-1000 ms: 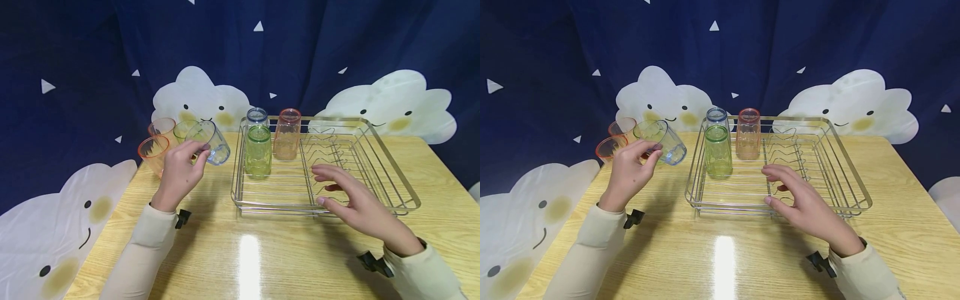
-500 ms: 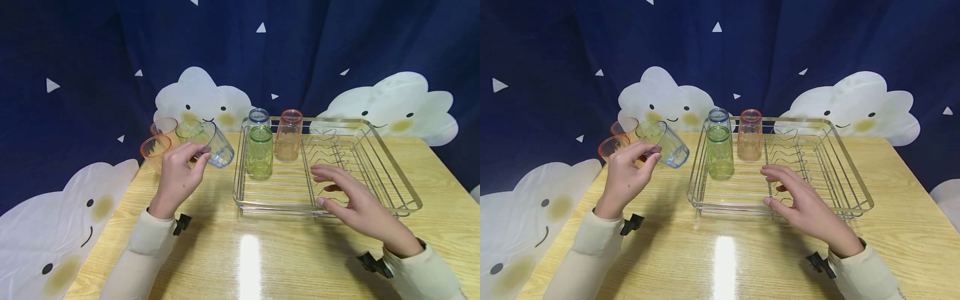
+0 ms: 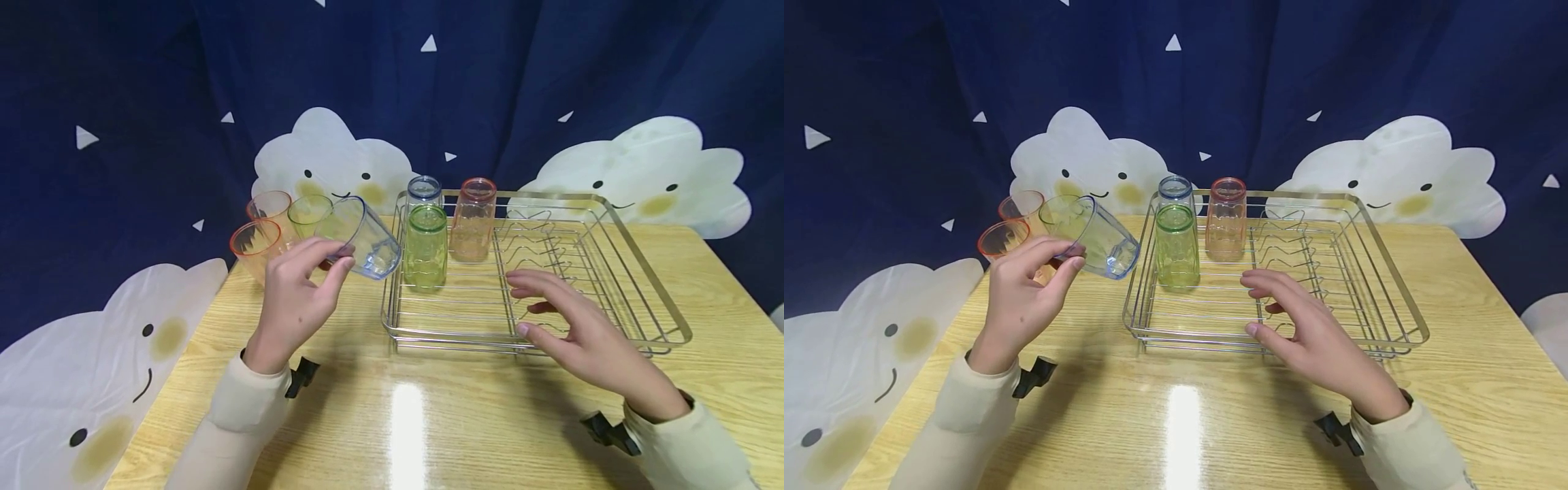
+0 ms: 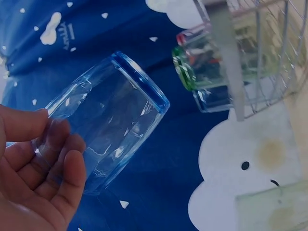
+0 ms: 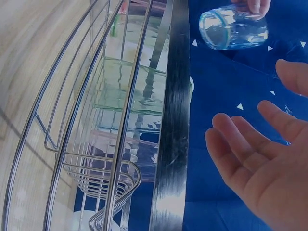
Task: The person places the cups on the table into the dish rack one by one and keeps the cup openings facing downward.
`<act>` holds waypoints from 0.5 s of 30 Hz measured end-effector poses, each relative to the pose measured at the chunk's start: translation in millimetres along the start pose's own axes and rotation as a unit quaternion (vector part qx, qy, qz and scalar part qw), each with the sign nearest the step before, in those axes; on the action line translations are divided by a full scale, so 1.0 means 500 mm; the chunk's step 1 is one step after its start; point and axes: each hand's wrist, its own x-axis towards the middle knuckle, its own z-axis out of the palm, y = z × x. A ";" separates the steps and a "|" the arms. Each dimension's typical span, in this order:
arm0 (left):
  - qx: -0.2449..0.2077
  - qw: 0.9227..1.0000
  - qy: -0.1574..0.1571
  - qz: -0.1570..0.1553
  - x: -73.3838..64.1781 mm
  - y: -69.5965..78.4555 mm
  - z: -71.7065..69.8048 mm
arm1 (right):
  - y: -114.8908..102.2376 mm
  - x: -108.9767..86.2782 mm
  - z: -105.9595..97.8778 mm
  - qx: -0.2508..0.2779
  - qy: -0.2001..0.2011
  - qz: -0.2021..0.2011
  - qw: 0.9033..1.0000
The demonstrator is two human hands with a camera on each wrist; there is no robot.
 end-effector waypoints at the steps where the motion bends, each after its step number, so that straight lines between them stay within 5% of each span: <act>1: -0.005 1.000 0.001 0.005 0.000 0.005 0.000 | 0.000 0.000 0.000 0.001 0.001 -0.003 1.000; 15: -0.056 0.995 0.002 0.087 -0.006 0.046 0.017 | -0.001 0.003 0.008 0.003 -0.007 -0.013 1.000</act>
